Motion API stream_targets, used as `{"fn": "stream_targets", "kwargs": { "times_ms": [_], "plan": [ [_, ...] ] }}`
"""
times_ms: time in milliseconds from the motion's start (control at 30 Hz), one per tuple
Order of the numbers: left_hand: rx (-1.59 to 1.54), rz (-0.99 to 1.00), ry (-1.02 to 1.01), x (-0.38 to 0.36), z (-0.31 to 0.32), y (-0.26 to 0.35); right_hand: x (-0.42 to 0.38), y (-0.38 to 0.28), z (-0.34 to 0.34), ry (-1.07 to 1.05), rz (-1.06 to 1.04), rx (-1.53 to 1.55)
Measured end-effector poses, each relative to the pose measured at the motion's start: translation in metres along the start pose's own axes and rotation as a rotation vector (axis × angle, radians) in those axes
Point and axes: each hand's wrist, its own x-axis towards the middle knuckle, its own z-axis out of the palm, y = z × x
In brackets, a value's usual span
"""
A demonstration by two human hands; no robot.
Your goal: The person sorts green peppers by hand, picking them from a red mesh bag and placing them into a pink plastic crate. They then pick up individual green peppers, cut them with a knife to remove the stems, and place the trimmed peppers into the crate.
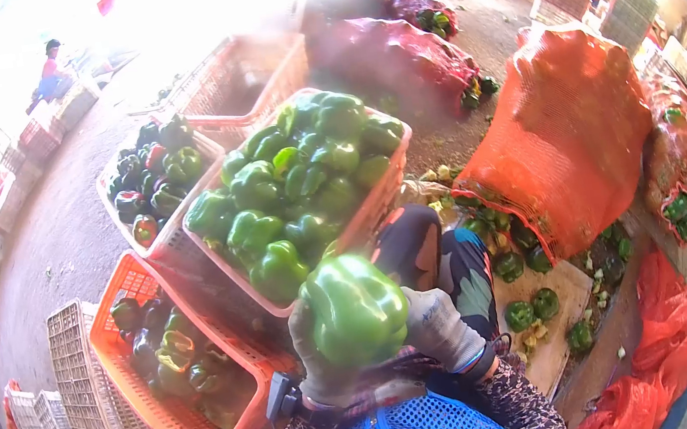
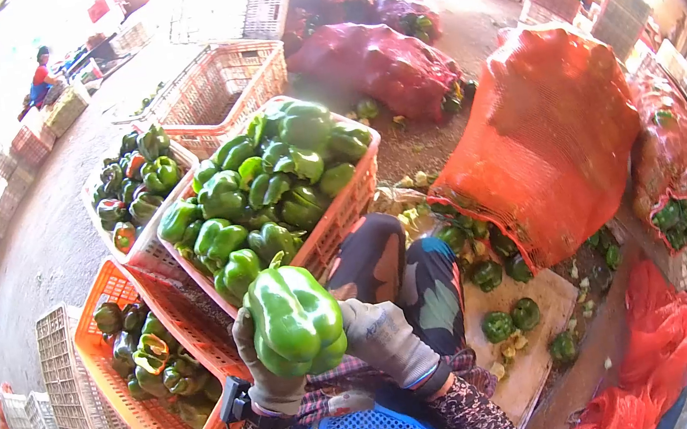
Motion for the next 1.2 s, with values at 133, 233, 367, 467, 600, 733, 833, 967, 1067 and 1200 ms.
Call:
{"fn": "stream_targets", "kwargs": {
  "times_ms": [133, 233, 367, 467, 600, 733, 833, 967, 1067, 1200],
  "plan": [
    [-0.475, -0.059, -0.170, 0.013, -0.027, 0.011, 0.020, -0.001, 0.010, -0.124, 0.017, -0.013],
    [-0.865, -0.125, -0.211, 0.027, -0.043, 0.026, 0.035, -0.010, -0.018, -0.024, -0.135, -0.196],
    [-0.193, 0.166, -0.100, 0.033, -0.071, 0.059, 0.057, -0.012, -0.020, -0.045, 0.449, 0.868],
    [-0.059, 0.177, -0.212, 0.035, -0.077, 0.046, 0.103, -0.041, -0.028, -0.380, 0.277, 0.558],
    [-0.115, 0.094, -0.310, 0.032, -0.087, 0.043, 0.097, -0.038, 0.009, -0.499, 0.333, 0.814],
    [0.125, -0.281, -0.335, 0.031, -0.103, 0.042, 0.080, -0.038, 0.023, -0.508, 0.353, 0.745],
    [0.438, -0.111, -0.488, 0.033, -0.126, 0.024, 0.071, -0.033, 0.019, -0.592, 0.270, 0.707],
    [0.173, -0.519, -0.439, 0.039, -0.112, 0.045, 0.072, -0.017, 0.016, -0.746, 0.366, 0.883],
    [-0.004, -0.559, -0.455, 0.045, -0.112, 0.040, 0.065, 0.002, 0.028, -0.818, 0.488, 1.204],
    [-0.366, -0.218, -0.472, 0.044, -0.135, -0.019, 0.047, 0.006, 0.031, -0.607, 0.780, 1.824]
  ]
}}
